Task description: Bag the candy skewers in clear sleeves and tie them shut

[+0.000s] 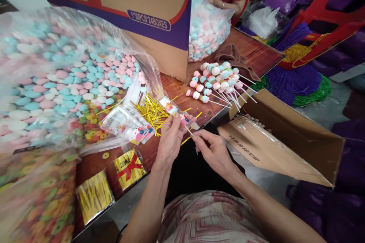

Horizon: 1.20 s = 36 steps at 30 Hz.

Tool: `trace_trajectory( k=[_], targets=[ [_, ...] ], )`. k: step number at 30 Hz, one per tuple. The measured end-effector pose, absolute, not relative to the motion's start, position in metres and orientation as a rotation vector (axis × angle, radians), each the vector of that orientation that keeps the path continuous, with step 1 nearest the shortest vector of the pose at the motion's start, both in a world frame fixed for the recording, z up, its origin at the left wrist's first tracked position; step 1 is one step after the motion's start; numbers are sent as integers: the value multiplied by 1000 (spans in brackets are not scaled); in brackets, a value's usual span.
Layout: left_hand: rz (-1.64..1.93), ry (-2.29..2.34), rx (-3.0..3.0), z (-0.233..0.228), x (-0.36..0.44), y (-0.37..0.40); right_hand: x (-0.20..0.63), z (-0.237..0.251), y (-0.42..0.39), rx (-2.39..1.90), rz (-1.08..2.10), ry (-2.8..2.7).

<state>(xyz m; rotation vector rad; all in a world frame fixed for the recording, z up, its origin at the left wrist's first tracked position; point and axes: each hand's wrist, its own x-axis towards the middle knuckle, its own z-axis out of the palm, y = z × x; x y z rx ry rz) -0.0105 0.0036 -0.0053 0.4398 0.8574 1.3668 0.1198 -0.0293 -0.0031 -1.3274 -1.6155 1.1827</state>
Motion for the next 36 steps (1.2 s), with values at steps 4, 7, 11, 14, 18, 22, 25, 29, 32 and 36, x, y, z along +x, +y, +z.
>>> trace_trajectory(
  k=[4,7,11,14,18,22,25,29,32,36],
  targets=[
    [1316,900,454,-4,-6,-1,124,-2,-30,-1280,1378,-1458],
    [1305,936,440,-3,-2,-5,116,-4,-26,-1223,1421,-1341],
    [1327,968,503,-3,-5,-7,105,-6,-24,-1176,1572,-1132],
    [1362,977,564,-4,-7,-10,99,-4,-24,-1161,1581,-1109],
    [1422,1037,626,-2,-14,-22,85,4,-24,-1106,1557,-1132],
    [1369,1024,631,8,-40,-44,60,13,-35,-970,1816,-824],
    [1384,904,555,15,-66,-58,47,19,-44,-864,2094,-728],
    [1483,813,536,17,-77,-62,55,21,-39,-882,2030,-1424],
    [1588,939,525,16,-72,-54,66,17,-19,-1160,1321,-2076],
    [1590,1066,408,17,-71,-43,66,9,19,-1470,516,-2237]
  ],
)
